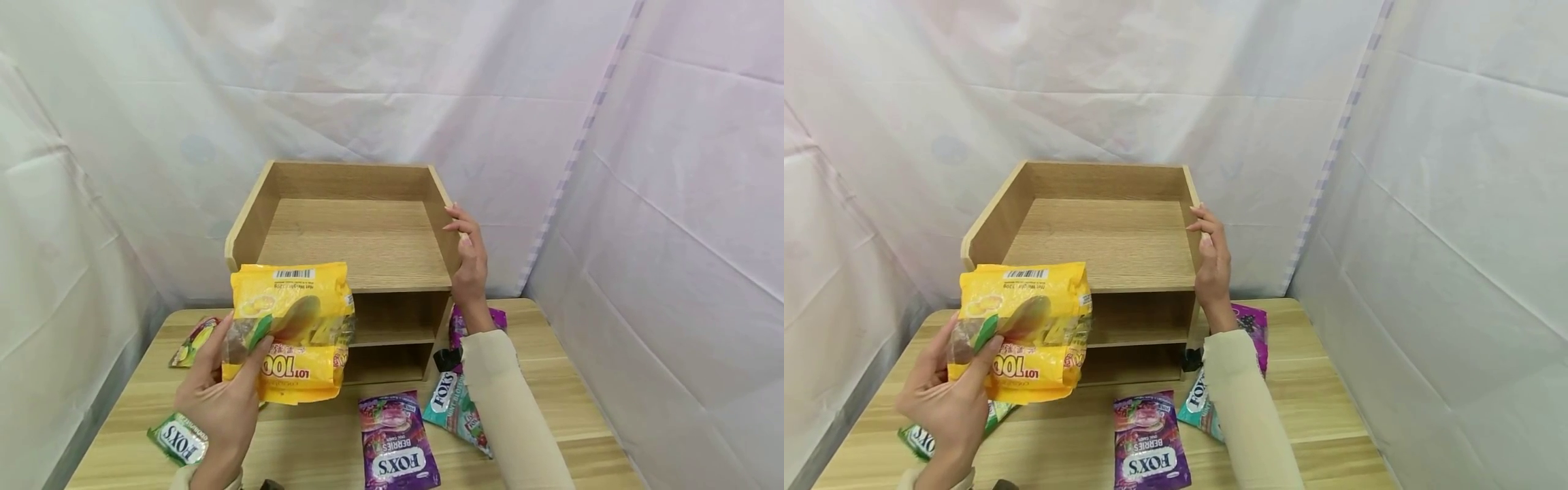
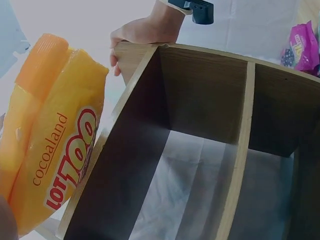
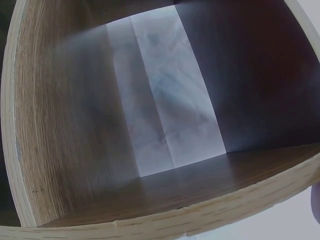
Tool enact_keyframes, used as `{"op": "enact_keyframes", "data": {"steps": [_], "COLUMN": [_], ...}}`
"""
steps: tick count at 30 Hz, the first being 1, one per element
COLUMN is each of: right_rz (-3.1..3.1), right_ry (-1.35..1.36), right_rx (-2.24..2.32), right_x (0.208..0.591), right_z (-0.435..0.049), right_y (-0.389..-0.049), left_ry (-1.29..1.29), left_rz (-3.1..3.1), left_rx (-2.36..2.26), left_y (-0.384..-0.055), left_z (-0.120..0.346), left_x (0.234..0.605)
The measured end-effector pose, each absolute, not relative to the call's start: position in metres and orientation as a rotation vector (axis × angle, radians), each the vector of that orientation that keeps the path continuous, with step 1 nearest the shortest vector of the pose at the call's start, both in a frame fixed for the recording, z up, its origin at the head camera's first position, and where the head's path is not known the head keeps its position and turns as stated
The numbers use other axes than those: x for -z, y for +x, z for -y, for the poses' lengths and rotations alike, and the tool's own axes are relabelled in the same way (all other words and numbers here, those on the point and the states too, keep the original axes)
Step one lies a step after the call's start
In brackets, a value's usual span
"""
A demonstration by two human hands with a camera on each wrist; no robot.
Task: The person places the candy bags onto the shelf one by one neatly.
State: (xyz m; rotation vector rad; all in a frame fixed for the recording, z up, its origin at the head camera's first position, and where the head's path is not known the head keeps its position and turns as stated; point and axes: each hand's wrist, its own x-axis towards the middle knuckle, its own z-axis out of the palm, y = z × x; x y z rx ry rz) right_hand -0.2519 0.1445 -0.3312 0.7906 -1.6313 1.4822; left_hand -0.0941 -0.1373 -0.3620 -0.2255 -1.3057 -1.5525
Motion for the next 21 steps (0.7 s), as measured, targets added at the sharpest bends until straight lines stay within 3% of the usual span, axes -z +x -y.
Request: {"op": "enact_keyframes", "data": {"steps": [9,21], "right_rz": [1.648,1.604], "right_ry": [0.772,0.786], "right_rx": [-1.487,-1.515], "right_x": [0.321,0.332], "right_z": [-0.140,-0.145], "right_y": [-0.238,-0.251], "left_ry": [-0.285,-0.289], "left_rz": [1.291,1.290], "left_rx": [1.522,1.488], "left_y": [-0.104,-0.114], "left_z": [0.134,0.130], "left_x": [0.349,0.337]}}
